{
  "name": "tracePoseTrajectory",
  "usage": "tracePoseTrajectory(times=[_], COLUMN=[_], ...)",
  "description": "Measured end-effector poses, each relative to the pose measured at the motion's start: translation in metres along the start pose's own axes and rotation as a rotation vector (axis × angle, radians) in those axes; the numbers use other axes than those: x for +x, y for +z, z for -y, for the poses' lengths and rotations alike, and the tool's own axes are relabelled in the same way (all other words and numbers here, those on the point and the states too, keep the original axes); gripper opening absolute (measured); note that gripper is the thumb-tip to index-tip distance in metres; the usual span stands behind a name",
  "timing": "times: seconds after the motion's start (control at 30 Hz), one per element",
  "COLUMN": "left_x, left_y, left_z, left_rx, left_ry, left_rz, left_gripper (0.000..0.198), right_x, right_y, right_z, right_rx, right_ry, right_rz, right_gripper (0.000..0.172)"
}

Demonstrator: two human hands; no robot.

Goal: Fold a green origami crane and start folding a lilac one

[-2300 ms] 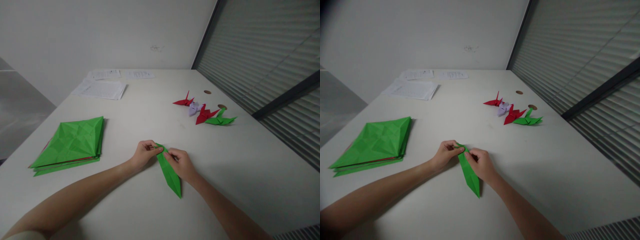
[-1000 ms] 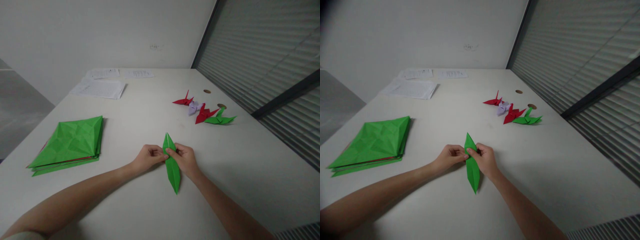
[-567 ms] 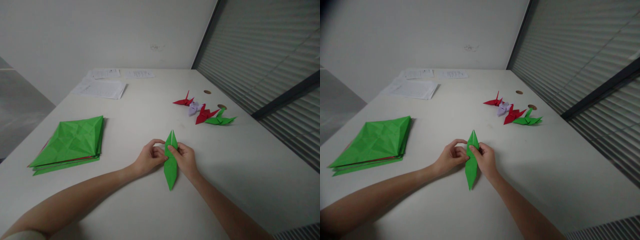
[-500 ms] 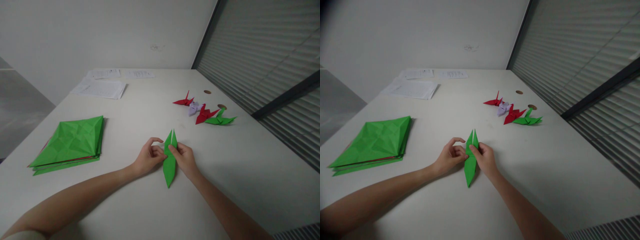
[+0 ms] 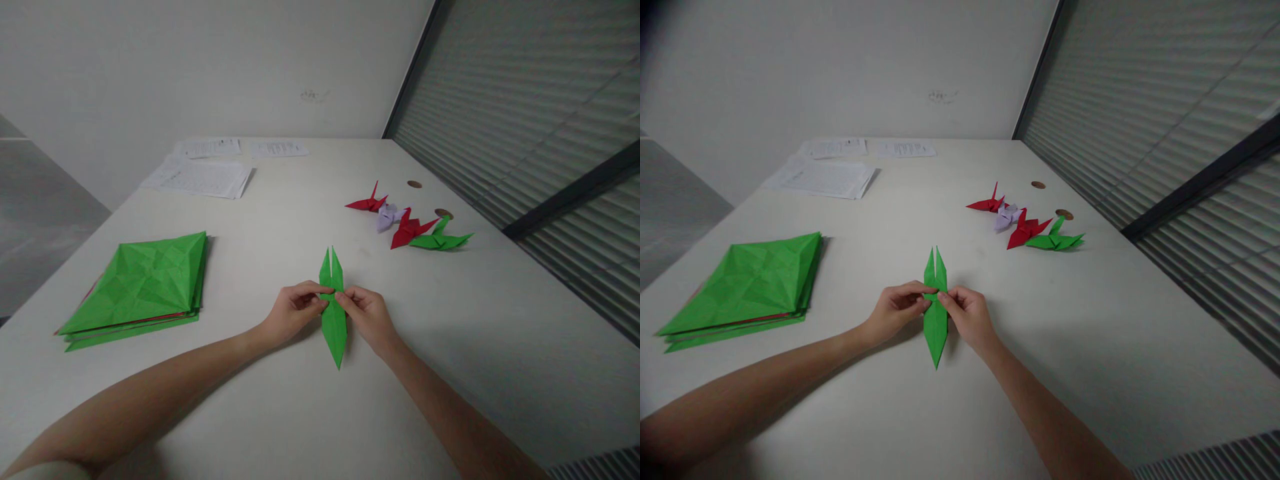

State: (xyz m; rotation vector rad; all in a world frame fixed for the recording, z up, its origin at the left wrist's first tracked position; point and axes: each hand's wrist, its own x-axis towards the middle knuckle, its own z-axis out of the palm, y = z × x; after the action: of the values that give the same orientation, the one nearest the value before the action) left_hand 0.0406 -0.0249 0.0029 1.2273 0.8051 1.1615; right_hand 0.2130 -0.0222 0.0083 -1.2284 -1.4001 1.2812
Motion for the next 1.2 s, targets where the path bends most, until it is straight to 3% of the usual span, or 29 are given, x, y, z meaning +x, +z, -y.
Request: tracePoseTrajectory(times=[0.1, 0.2, 0.4, 0.77, 1.2], left_x=[0.002, 0.003, 0.004, 0.002, 0.005], left_y=[-0.001, -0.002, -0.003, 0.0, -0.006], left_z=[0.0, 0.0, -0.001, -0.001, 0.006], left_rx=[-0.044, -0.082, -0.105, -0.204, -0.151], left_ry=[-0.024, -0.026, -0.014, 0.032, 0.052], left_rz=[-0.031, -0.073, -0.085, -0.014, -0.048], left_gripper=[0.026, 0.023, 0.017, 0.019, 0.015], right_x=[0.0, -0.002, -0.003, -0.001, -0.001], right_y=[-0.002, -0.007, -0.012, -0.016, -0.017], right_z=[0.001, 0.003, 0.005, 0.009, 0.005], right_rx=[0.046, 0.096, -0.012, 0.045, 0.108], right_ry=[-0.034, -0.088, -0.185, -0.164, -0.269], right_rz=[0.023, 0.067, 0.151, 0.093, 0.193], right_gripper=[0.038, 0.045, 0.019, 0.019, 0.018])
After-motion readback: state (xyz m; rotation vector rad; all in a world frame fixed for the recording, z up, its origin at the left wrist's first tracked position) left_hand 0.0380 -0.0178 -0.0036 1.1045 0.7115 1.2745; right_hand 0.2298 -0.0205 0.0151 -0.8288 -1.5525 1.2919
